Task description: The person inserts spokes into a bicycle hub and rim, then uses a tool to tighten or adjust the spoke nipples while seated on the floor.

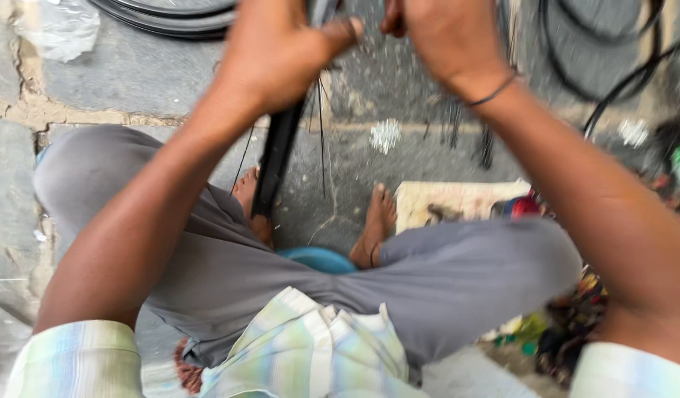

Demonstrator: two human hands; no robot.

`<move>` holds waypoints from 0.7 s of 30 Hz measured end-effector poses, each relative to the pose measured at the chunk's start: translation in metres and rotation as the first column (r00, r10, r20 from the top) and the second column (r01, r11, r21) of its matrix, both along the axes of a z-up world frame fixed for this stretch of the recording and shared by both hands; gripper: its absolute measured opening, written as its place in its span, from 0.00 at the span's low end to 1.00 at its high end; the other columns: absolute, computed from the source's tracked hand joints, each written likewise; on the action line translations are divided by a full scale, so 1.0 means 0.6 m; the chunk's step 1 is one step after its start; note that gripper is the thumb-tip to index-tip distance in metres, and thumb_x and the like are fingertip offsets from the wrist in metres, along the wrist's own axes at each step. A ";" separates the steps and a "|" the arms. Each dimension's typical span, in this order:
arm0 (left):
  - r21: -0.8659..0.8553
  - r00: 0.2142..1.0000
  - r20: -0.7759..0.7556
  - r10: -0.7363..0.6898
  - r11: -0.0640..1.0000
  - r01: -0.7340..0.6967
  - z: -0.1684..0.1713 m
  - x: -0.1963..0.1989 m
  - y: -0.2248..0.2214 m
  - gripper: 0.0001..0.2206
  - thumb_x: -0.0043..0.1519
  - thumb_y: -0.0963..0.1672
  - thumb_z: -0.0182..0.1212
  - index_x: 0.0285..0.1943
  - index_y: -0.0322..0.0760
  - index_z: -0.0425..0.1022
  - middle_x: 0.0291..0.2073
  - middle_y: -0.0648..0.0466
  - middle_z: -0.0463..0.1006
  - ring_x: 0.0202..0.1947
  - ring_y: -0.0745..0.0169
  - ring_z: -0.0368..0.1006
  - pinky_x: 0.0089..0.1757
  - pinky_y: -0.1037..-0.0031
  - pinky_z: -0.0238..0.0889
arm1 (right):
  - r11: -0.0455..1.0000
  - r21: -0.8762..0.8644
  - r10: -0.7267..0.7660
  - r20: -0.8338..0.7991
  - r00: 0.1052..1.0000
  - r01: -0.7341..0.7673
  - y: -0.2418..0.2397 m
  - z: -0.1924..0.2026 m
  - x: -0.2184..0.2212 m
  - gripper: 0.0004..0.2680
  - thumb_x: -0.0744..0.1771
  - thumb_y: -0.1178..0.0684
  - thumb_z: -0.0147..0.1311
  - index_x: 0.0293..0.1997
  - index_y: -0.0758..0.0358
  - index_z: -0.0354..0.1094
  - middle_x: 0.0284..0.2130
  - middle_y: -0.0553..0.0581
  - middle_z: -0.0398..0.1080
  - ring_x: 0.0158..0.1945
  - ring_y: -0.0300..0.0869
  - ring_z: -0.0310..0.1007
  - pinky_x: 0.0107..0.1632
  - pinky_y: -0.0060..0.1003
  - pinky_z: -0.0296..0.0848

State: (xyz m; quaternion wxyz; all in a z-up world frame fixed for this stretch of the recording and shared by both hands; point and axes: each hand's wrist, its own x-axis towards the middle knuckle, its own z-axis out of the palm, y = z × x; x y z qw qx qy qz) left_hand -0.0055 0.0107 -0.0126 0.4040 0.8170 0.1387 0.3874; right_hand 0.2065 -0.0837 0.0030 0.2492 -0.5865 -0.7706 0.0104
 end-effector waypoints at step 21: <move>-0.302 0.991 -0.066 -0.114 0.949 0.089 -0.013 -0.030 -0.019 0.19 0.65 0.37 0.69 0.63 0.31 0.69 0.38 0.57 0.73 0.38 0.74 0.70 0.42 0.79 0.67 | 0.940 0.210 -0.264 -0.046 0.963 0.268 0.071 -0.162 -0.045 0.05 0.73 0.52 0.55 0.47 0.63 0.69 0.32 0.60 0.72 0.36 0.54 0.75 0.35 0.50 0.71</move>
